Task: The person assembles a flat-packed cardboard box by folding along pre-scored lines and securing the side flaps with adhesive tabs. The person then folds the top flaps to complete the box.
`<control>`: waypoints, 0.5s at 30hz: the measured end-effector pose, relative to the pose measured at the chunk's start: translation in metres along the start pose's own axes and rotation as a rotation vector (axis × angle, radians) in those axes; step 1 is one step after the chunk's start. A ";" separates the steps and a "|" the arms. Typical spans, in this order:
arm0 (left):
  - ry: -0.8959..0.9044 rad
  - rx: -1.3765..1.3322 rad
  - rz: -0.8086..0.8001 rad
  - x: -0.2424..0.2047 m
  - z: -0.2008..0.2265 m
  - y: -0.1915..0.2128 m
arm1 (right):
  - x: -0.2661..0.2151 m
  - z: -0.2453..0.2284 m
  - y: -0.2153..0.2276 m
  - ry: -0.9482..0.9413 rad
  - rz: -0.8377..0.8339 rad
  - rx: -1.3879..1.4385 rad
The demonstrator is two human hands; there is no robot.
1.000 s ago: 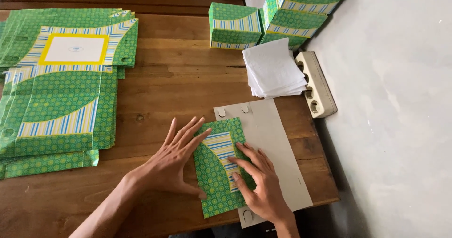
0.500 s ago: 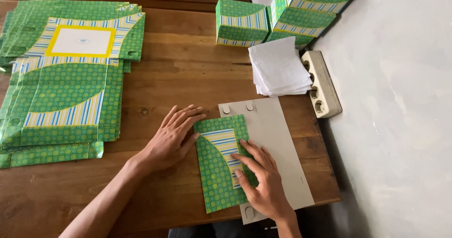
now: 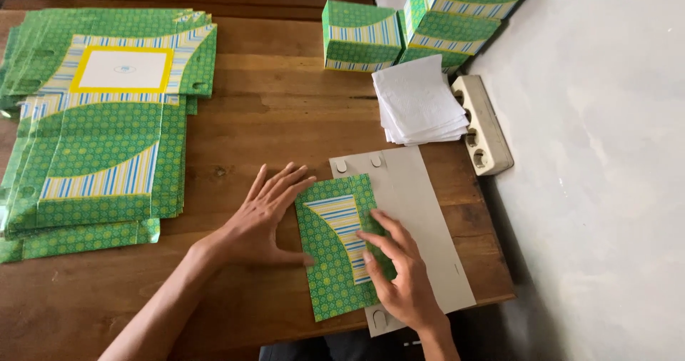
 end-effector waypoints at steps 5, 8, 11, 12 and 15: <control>-0.034 0.104 -0.036 -0.002 0.013 -0.006 | -0.008 0.010 0.006 -0.070 0.266 -0.315; -0.042 0.094 -0.025 -0.004 0.023 -0.002 | -0.013 0.020 0.004 -0.117 0.290 -0.409; -0.024 -0.010 0.053 -0.004 0.022 0.004 | -0.008 0.017 0.003 -0.198 0.192 -0.375; -0.027 -0.007 0.057 -0.004 0.023 0.005 | -0.006 0.017 0.005 -0.194 0.197 -0.377; -0.046 -0.066 0.077 -0.002 0.024 0.008 | -0.003 0.021 0.010 -0.295 0.128 -0.307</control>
Point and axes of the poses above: each hand's wrist, its own x-axis towards the middle knuckle, its own y-axis out of the back of the hand, z = x × y, the point moved 6 cm from there along x, towards the middle knuckle, and after that the axes turned 1 degree about x, right-handed, at the moved point
